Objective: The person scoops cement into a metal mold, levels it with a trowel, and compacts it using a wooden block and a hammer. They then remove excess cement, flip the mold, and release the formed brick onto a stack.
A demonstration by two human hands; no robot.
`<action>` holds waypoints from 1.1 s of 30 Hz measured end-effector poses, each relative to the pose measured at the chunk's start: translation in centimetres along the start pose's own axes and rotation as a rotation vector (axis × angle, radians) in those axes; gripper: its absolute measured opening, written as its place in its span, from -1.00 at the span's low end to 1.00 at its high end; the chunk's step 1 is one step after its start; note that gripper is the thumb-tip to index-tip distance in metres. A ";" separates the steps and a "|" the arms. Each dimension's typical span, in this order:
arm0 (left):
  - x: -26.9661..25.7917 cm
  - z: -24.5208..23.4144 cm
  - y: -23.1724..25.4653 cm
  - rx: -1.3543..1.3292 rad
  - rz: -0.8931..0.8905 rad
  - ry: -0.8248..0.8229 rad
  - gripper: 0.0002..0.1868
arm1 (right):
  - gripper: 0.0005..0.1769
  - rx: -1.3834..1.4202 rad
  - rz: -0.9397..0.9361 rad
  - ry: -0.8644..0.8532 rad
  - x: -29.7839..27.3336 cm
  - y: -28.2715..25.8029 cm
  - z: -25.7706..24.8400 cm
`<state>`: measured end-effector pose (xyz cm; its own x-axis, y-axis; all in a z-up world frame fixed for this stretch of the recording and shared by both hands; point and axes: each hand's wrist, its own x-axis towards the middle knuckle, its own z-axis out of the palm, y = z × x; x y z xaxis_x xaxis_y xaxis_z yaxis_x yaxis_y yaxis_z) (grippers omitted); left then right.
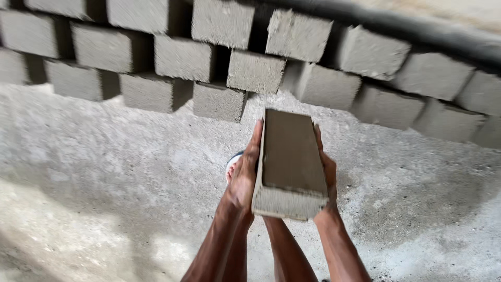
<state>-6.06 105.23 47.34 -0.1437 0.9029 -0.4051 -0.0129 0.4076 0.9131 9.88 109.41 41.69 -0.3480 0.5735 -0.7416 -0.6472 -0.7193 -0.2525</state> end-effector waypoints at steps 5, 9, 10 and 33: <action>7.6 -1.0 -8.8 0.014 0.049 0.017 -0.47 | -0.59 -0.094 0.089 0.170 7.6 0.1 -1.9; 9.8 -0.9 -12.1 0.426 0.088 0.057 -0.51 | -0.59 -0.149 0.144 0.258 10.8 -0.2 -1.8; 10.9 -0.7 -15.6 0.629 0.143 0.076 -0.53 | -0.57 -0.175 0.159 0.291 11.1 -0.1 -1.6; 11.6 0.8 -13.1 -0.266 -0.359 0.087 -0.21 | -0.46 -0.219 0.083 0.249 10.6 -0.8 4.9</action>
<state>-6.81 110.50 30.65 -0.1661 0.6914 -0.7031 -0.3294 0.6331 0.7004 3.41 118.02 37.09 -0.1999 0.4154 -0.8874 -0.4533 -0.8421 -0.2921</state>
